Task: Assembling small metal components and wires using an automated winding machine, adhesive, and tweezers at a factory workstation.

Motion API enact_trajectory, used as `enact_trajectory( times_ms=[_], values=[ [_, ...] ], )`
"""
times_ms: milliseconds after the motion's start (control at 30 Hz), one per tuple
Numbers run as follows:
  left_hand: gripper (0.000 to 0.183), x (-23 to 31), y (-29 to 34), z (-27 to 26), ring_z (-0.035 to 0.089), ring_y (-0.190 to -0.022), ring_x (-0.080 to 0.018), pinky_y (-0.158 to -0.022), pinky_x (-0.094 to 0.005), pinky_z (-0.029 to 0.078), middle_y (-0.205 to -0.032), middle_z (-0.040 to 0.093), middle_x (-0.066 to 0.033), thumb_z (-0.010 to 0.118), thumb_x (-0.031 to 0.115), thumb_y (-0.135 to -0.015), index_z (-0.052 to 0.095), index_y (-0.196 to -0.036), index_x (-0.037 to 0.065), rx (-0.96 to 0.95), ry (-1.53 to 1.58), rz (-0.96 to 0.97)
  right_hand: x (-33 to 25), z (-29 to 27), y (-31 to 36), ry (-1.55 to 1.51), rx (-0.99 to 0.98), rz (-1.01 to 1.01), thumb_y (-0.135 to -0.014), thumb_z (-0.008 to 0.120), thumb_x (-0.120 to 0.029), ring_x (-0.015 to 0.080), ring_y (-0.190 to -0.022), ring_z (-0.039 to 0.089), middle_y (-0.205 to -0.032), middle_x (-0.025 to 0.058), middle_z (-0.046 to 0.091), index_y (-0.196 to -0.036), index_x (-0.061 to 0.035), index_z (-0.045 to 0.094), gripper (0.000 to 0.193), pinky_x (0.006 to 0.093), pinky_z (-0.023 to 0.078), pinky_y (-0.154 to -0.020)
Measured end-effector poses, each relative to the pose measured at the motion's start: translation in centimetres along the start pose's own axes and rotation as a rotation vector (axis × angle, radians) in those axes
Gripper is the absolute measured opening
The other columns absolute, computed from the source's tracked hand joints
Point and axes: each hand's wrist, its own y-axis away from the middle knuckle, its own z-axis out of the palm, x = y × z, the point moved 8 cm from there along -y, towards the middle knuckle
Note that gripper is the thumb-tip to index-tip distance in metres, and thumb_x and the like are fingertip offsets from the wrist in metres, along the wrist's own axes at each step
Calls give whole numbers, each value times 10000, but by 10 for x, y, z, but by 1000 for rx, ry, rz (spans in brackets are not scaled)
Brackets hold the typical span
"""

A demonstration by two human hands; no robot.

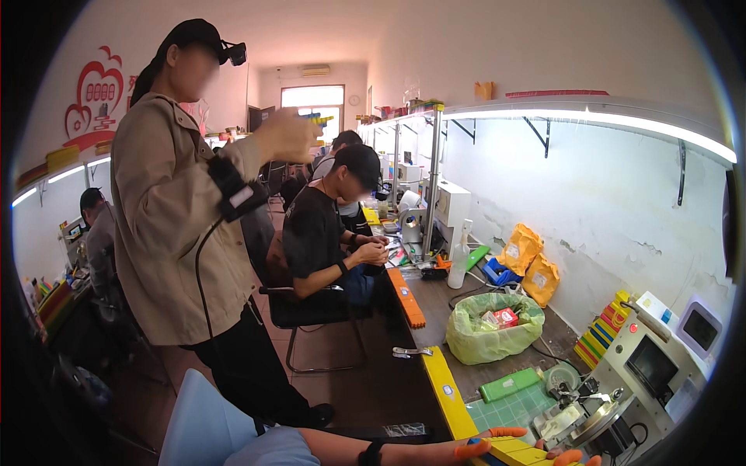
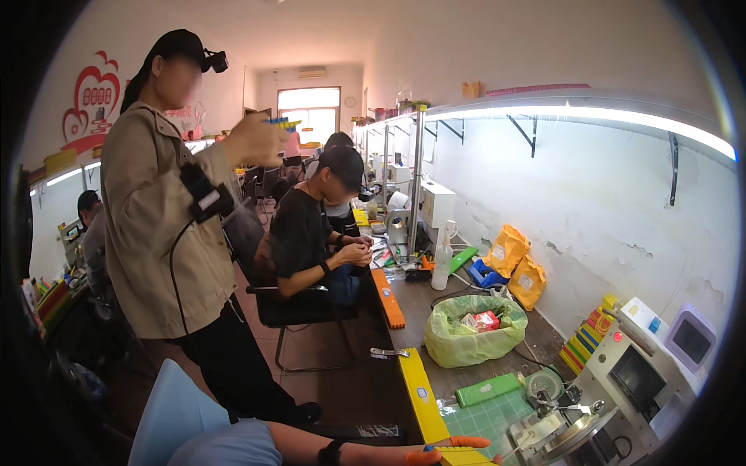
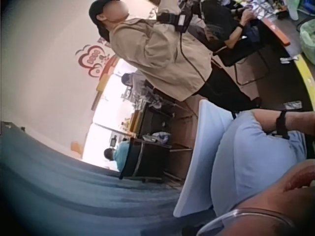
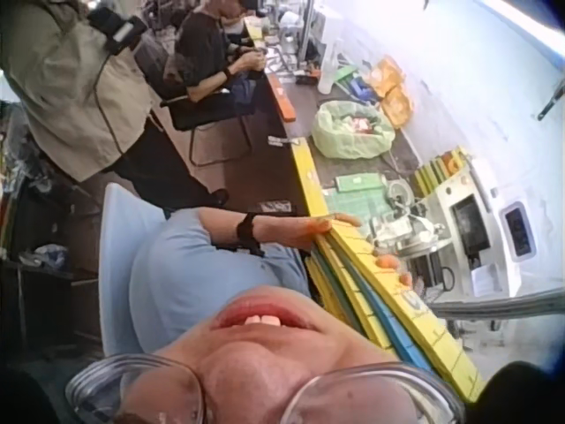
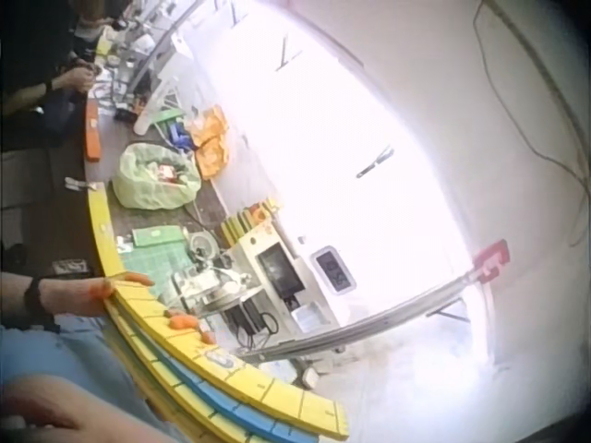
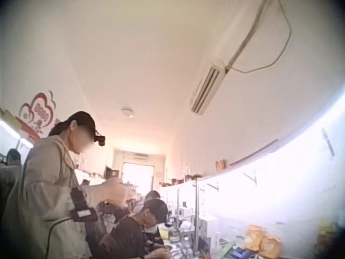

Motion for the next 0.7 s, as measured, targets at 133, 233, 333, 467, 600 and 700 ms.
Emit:
enact_trajectory(
  times_ms=[133,233,333,467,600,700],
  values=[
    [796,-4,-3,-4,441,-1473,-289,-1222,-482,346,-1606,451,-137,597,591,-1008,354,-1605,124,45,165,-29,-1,-4,-1,-13,9,-12,-1018,474,-611,472,-1484,349,-1588,342,345,-1632,-194,332,755,708,292,-1191],
    [720,-3,2,0,457,-1464,-280,-1220,-486,350,-1588,484,-127,584,575,-1025,437,-1564,120,-33,221,-24,-4,2,0,27,4,-41,-1012,485,-603,470,-1481,353,-1588,341,346,-1630,-189,332,760,702,295,-1190],
    [660,-2,1,-1,470,-1454,-269,-1214,-473,361,-1573,505,-119,610,504,-1032,470,-1543,110,-59,290,-47,-4,-1,-3,23,16,-37,-1006,496,-596,468,-1478,357,-1588,339,347,-1629,-184,331,765,697,298,-1189],
    [650,-7,3,-8,501,-1426,-275,-1198,-459,380,-1548,532,-124,625,484,-1015,498,-1516,90,-17,333,-62,-4,0,-4,26,26,-25,-998,511,-587,465,-1474,363,-1588,338,349,-1627,-177,330,772,690,302,-1187],
    [674,0,3,-6,519,-1406,-281,-1182,-455,400,-1528,549,-144,611,521,-1008,525,-1480,46,-19,353,-58,-4,0,-7,31,32,-18,-990,526,-577,463,-1470,369,-1588,336,351,-1625,-170,329,779,682,307,-1186],
    [672,-1,7,-21,541,-1385,-284,-1177,-453,408,-1507,570,-158,598,520,-1014,539,-1462,23,35,366,-66,-1,0,-14,27,29,-21,-984,537,-570,461,-1468,373,-1588,335,352,-1623,-165,328,785,677,310,-1185]
  ],
)
